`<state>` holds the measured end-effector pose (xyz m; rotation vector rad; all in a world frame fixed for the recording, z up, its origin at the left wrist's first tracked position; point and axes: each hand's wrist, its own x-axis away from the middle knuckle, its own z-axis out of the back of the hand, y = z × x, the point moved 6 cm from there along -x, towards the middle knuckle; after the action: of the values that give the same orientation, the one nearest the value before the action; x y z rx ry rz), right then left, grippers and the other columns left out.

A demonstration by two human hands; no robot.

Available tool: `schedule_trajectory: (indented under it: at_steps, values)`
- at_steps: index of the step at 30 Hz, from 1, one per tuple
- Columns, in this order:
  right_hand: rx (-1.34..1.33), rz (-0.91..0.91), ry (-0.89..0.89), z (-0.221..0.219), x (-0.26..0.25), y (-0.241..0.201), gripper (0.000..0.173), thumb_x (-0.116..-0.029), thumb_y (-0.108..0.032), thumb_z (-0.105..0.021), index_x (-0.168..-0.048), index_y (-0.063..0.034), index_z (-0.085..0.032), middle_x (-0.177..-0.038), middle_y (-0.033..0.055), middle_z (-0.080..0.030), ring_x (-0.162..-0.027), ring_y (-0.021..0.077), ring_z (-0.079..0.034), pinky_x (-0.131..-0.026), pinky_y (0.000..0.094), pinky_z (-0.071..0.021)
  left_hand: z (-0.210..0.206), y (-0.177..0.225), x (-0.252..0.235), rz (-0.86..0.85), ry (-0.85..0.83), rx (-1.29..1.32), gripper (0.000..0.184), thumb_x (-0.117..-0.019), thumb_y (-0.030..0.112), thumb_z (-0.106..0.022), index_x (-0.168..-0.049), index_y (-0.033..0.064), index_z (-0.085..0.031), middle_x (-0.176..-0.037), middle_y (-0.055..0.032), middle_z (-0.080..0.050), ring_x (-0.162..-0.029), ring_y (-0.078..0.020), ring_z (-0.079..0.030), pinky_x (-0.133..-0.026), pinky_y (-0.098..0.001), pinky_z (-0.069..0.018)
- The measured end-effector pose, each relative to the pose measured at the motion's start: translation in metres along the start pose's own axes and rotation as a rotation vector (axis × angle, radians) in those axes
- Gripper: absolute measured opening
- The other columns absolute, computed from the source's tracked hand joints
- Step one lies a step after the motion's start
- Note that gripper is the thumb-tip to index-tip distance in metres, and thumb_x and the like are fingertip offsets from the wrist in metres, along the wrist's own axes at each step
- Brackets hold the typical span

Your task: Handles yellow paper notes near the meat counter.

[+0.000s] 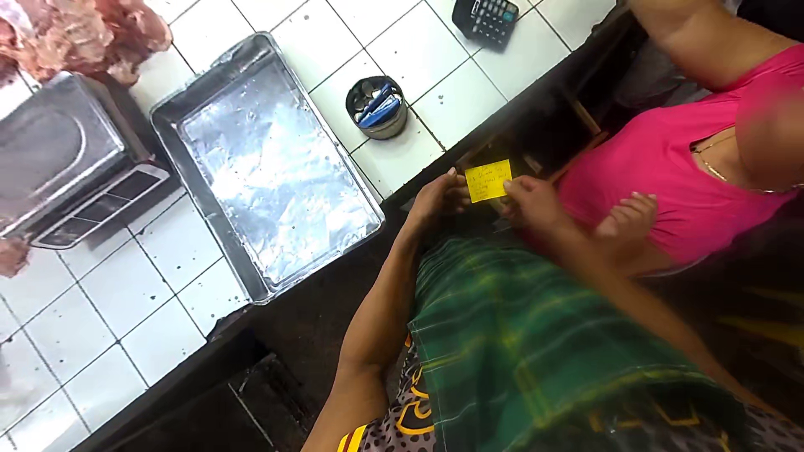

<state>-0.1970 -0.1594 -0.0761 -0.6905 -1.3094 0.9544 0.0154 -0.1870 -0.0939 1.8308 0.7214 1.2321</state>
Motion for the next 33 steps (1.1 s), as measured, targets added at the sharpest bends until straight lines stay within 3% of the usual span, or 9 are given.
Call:
schedule_trajectory:
  at_steps: [3,6,17,33]
  values:
    - [0.0,-0.014,0.035,0.002,0.003,0.001,0.032,-0.1074,-0.034,-0.055,-0.113,-0.0042,-0.067,-0.091,0.0076,-0.073,-0.071,0.0173,-0.071,-0.067,0.0341,-0.062,-0.005,-0.019,0.004,0.007,-0.049,0.038,0.037,-0.1105,0.033,-0.046,-0.129,0.0038,-0.061,-0.108,-0.0098,-0.075,-0.093,-0.0178,-0.073,-0.081,-0.0342,-0.0602]
    - [-0.011,-0.014,0.052,0.001,0.004,0.002,0.032,-0.1077,-0.033,-0.055,-0.112,-0.0037,-0.067,-0.09,0.008,-0.073,-0.07,0.0175,-0.071,-0.066,0.0336,-0.0618,-0.011,-0.027,0.008,0.033,-0.04,0.068,0.03,-0.1084,0.026,-0.053,-0.125,0.0027,-0.061,-0.105,-0.0109,-0.075,-0.09,-0.0179,-0.073,-0.08,-0.0332,-0.0604]
    - [-0.074,-0.036,0.062,-0.008,0.005,0.011,0.031,-0.1074,-0.033,-0.056,-0.113,-0.0039,-0.067,-0.092,0.0089,-0.072,-0.071,0.0185,-0.071,-0.066,0.0325,-0.0617,-0.01,-0.036,0.009,-0.055,0.016,0.122,0.021,-0.1068,0.017,-0.056,-0.114,-0.0007,-0.064,-0.098,-0.013,-0.074,-0.087,-0.0207,-0.072,-0.079,-0.0354,-0.0605]
    - [-0.194,-0.039,-0.043,-0.027,0.007,0.027,0.03,-0.1084,-0.03,-0.054,-0.12,-0.0041,-0.064,-0.097,0.0095,-0.072,-0.075,0.0186,-0.071,-0.066,0.0333,-0.0612,0.001,-0.042,0.028,-0.128,0.111,0.104,0.023,-0.1055,0.019,-0.059,-0.114,-0.0002,-0.067,-0.095,-0.0112,-0.073,-0.085,-0.0175,-0.07,-0.079,-0.0341,-0.0588]
